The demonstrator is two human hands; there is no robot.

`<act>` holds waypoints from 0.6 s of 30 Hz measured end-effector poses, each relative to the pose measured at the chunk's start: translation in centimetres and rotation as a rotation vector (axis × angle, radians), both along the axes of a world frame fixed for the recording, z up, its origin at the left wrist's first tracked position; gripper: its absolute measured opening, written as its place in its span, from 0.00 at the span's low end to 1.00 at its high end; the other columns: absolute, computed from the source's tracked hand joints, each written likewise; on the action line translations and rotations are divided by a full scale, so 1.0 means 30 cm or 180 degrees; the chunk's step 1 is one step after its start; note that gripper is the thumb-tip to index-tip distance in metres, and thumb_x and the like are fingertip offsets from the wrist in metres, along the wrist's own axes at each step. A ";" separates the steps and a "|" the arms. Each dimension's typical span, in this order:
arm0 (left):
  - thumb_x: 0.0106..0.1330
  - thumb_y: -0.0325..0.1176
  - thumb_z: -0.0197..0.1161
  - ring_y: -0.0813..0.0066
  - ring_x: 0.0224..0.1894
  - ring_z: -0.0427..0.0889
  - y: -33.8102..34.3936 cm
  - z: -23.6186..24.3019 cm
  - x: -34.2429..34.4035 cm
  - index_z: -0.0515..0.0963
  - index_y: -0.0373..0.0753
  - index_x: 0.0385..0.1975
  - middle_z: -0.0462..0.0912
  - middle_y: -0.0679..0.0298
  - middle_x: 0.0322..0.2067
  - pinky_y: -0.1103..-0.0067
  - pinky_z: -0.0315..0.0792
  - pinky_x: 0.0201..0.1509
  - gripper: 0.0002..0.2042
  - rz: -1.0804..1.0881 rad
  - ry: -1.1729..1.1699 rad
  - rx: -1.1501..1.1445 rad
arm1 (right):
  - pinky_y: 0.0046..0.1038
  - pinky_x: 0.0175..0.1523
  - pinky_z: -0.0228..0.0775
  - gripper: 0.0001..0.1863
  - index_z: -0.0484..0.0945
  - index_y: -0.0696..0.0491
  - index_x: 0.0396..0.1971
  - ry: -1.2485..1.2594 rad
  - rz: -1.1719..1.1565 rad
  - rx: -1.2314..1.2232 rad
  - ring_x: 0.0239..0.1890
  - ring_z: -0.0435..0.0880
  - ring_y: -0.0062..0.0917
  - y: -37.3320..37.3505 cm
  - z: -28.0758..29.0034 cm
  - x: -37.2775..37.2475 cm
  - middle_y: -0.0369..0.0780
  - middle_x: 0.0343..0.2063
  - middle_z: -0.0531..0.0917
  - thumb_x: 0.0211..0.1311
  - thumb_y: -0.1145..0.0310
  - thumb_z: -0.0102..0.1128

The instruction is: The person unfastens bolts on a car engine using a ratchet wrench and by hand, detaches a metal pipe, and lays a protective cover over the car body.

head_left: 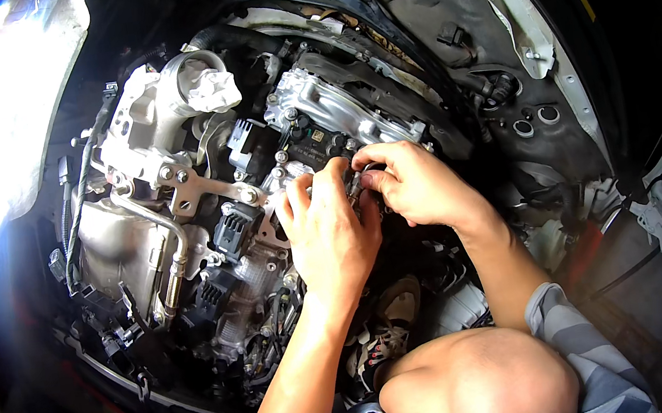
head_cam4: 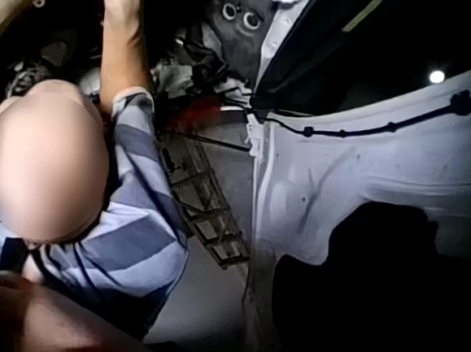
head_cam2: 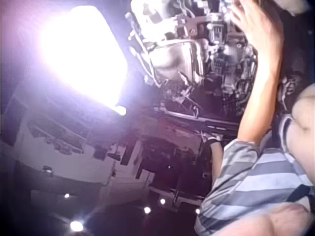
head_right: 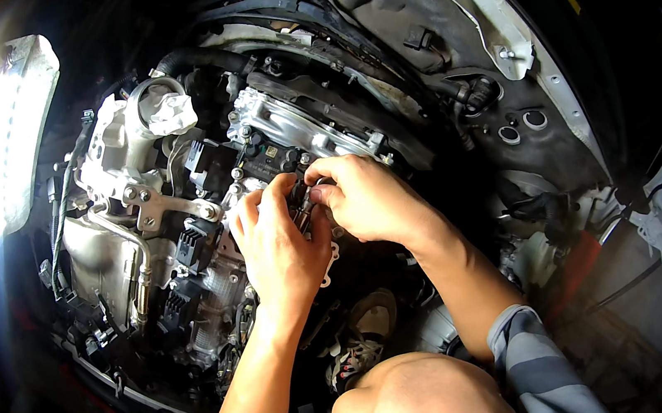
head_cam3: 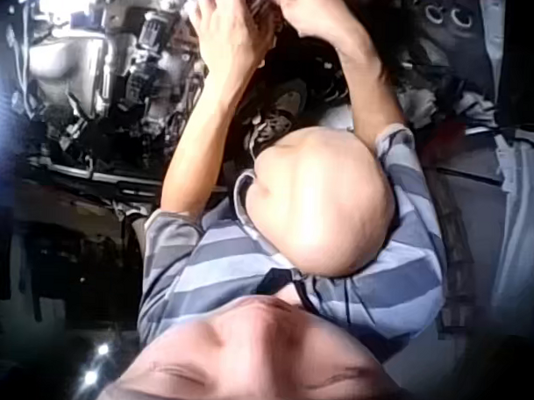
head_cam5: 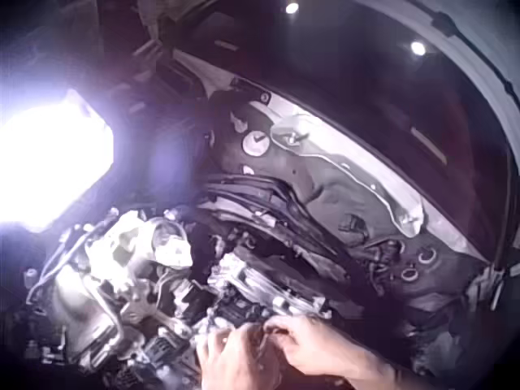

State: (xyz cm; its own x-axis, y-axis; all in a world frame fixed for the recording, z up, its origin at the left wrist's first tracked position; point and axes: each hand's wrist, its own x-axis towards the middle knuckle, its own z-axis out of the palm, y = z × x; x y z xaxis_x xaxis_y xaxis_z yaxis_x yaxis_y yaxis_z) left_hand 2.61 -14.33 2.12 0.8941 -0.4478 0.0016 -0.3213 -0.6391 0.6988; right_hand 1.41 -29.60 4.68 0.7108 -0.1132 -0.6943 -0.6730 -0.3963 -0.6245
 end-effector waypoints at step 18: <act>0.44 0.29 0.76 0.55 0.53 0.74 0.030 0.000 0.013 0.72 0.41 0.59 0.76 0.57 0.48 0.63 0.65 0.59 0.36 -0.0114 0.0151 -0.0033 | 0.39 0.36 0.75 0.21 0.82 0.60 0.36 -0.0598 0.0132 -0.0667 0.28 0.85 0.43 0.028 -0.043 -0.003 0.49 0.23 0.84 0.67 0.53 0.62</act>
